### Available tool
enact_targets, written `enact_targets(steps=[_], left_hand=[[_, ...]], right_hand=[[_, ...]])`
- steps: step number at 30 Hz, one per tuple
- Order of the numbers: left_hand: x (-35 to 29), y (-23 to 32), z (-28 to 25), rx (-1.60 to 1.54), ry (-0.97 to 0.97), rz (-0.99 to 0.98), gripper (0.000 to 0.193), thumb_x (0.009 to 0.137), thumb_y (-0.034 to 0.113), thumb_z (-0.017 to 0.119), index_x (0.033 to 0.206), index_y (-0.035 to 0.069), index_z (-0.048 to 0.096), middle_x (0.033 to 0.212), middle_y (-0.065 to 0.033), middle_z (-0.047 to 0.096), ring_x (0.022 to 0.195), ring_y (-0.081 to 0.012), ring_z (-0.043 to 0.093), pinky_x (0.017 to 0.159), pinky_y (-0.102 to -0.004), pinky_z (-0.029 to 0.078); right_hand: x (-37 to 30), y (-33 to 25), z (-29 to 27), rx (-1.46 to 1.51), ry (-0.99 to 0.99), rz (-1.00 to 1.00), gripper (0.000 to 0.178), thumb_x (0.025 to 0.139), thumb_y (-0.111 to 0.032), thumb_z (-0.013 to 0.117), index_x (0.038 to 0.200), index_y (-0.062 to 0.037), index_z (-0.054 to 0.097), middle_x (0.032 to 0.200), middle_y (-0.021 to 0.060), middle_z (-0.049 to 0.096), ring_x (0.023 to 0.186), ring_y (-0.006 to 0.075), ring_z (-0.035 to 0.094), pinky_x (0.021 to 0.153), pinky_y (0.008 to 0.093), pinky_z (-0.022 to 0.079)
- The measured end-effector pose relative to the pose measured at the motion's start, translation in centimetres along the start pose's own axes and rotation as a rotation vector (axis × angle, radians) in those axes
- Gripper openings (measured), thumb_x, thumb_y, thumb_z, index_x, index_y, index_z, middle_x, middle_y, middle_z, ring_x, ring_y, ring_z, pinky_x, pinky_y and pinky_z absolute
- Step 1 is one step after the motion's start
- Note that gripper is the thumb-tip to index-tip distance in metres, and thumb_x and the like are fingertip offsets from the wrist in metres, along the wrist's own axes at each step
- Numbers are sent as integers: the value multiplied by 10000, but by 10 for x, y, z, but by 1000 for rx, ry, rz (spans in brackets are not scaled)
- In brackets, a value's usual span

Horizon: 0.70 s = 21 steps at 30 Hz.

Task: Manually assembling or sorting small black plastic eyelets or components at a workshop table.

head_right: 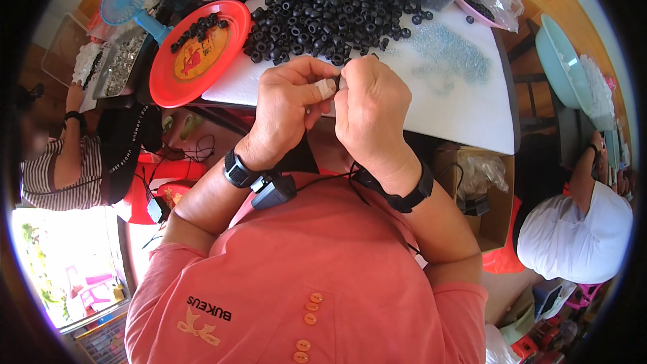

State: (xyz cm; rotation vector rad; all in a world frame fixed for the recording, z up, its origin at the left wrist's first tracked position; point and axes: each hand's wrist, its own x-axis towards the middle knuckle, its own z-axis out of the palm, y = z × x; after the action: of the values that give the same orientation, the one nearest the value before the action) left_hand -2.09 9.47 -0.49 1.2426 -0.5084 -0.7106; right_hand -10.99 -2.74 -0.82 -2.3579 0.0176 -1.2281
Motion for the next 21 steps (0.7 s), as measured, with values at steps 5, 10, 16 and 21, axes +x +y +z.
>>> enact_targets(steps=[5,10,16,21], left_hand=[[-1,-1,3,36,36,24,110,887,-8,668,988,-50,677,747,-43,650,567,-53,556,408,-195,387],[-1,1,-1,20,-15,23,117,893,-17,653,999,-62,670,785,-65,667,589,-70,582,417,-200,412],[3,0,-2,-39,-36,12,128,922,-27,627,1038,-66,662,901,-115,701,733,-153,670,658,-270,561],[4,0,-1,-53,-33,5,122,920,-21,636,1025,-71,673,924,-115,705,794,-159,677,716,-274,569]], right_hand=[[3,5,-3,137,-88,144,121,767,48,592,849,-23,537,771,146,562,677,364,573,591,448,450],[-9,-2,-4,73,-25,30,135,760,42,608,863,-17,544,777,149,555,683,363,569,590,446,444],[-8,-5,1,37,-18,-13,209,707,7,662,865,-30,531,775,113,544,679,331,557,588,433,436],[-11,0,14,-173,68,-26,249,668,-21,693,820,-63,499,750,99,524,652,312,545,561,429,424]])
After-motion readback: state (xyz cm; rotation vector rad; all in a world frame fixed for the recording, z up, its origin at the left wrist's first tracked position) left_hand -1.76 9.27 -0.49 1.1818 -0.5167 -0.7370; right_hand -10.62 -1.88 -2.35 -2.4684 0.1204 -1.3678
